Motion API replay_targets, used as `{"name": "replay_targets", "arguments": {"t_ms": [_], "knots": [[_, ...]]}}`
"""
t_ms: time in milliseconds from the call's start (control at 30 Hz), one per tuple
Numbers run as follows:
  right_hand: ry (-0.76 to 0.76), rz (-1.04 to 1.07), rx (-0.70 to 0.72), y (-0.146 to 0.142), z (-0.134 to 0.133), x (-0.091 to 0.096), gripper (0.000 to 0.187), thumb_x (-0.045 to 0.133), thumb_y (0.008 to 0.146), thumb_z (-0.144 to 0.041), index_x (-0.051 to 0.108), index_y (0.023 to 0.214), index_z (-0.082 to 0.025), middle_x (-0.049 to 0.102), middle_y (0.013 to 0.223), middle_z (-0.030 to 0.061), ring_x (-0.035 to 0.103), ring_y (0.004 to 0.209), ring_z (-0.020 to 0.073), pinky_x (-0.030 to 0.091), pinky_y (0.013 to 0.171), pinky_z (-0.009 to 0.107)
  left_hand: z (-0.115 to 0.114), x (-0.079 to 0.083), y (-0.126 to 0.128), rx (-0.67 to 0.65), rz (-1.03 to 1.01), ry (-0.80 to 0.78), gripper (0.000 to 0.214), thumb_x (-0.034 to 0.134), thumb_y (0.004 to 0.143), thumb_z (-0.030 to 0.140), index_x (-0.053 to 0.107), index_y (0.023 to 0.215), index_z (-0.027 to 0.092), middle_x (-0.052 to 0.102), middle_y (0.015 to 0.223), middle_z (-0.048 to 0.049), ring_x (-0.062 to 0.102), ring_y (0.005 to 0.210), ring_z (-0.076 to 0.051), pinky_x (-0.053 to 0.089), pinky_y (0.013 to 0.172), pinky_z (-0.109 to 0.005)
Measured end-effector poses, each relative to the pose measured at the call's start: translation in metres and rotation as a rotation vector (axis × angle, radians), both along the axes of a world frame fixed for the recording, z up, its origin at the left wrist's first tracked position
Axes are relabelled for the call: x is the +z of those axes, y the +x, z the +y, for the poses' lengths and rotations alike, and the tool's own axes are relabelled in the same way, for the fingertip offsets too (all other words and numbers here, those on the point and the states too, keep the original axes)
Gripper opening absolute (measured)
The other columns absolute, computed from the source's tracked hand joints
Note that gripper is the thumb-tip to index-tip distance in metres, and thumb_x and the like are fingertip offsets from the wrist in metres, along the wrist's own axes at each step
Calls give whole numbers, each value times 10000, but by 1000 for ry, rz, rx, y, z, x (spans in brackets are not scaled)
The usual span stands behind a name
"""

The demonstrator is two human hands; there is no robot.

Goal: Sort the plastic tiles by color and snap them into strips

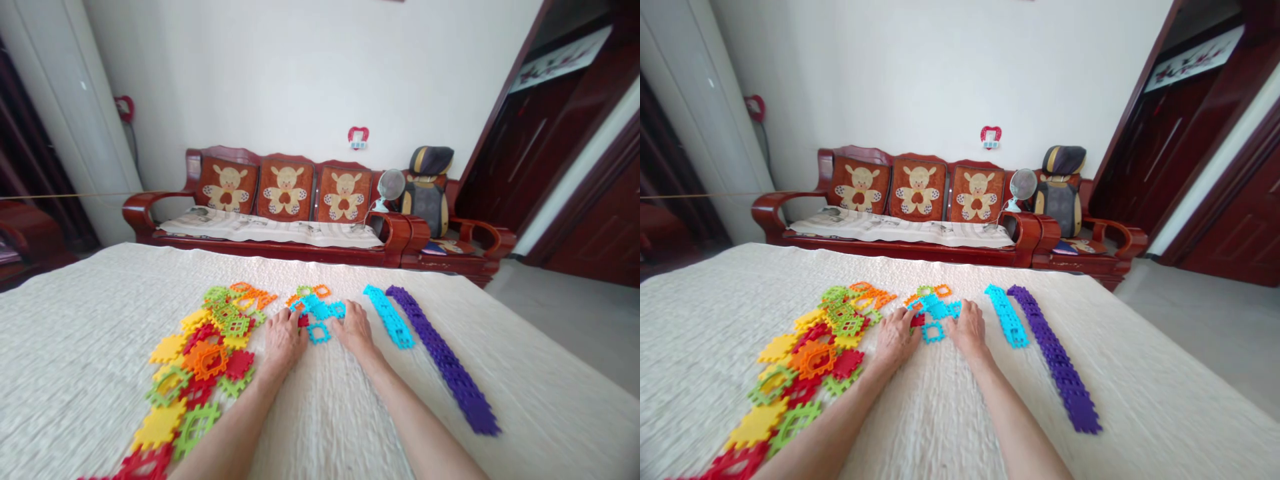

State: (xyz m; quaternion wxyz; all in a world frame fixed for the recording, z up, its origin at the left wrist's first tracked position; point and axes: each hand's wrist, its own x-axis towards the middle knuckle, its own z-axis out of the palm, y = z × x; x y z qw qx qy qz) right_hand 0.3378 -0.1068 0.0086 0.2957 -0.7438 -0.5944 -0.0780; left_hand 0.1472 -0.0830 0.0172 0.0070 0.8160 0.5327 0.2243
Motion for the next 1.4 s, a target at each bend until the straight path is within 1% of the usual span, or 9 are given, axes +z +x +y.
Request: {"name": "replay_targets", "arguments": {"t_ms": [100,200,333,433,567,667,867,1100,1400], "knots": [[-55,3,-61,2,12,-1,413,548,808,-295,552,1176,-108,596,1077,184,536,1050,293,427,915,420,-1,1,0,-2,1,2,408,498,844,287,549,1245,236,596,1093,-94,549,1026,-262,374,866,-382],[-16,47,-42,7,4,-5,420,548,796,-291,551,1177,-116,597,1080,167,535,1055,280,422,930,403,0,1,0,-5,-4,-8,413,493,850,292,540,1257,242,594,1095,-94,548,1027,-259,370,873,-382],[113,140,61,15,-31,-14,443,562,766,-286,535,1187,-155,606,1112,119,541,1082,242,420,970,389,2,-3,0,-4,-1,-21,416,485,857,304,533,1266,247,590,1112,-99,544,1048,-264,366,880,-385],[191,181,65,24,-65,-18,446,561,758,-287,528,1187,-170,605,1124,109,557,1070,226,445,952,390,3,-4,0,-2,11,-19,447,480,859,309,508,1300,243,590,1133,-107,541,1064,-268,362,899,-399],[291,147,-28,42,-102,-15,466,555,784,-332,506,1220,-173,593,1130,117,558,1065,239,465,927,416,2,-2,-1,-16,27,-7,435,472,865,319,522,1288,232,588,1149,-119,551,1059,-279,376,887,-412],[365,86,-129,57,-117,-13,467,534,815,-347,491,1241,-161,571,1138,132,541,1080,254,451,946,445,2,-1,-2,-23,25,-4,419,469,867,329,544,1264,220,586,1159,-123,554,1070,-281,387,875,-406],[405,43,-202,73,-118,-22,427,500,839,-326,506,1215,-125,560,1111,159,519,1063,274,454,936,464,6,-5,-2,-31,36,-4,465,473,865,351,508,1317,249,596,1131,-113,571,1042,-277,402,865,-402],[344,16,-233,76,-112,-25,397,480,842,-269,516,1189,-81,566,1103,181,492,1057,280,445,936,453,7,-7,-3,-17,74,22,471,463,868,358,501,1325,250,601,1147,-100,573,1049,-264,404,888,-391],[308,-17,-268,76,-109,-28,386,492,823,-254,520,1170,-88,570,1037,163,506,1001,284,463,889,439,9,-9,-4,-21,81,37,464,460,871,349,501,1326,267,604,1157,-90,574,1053,-258,414,874,-388]]}}
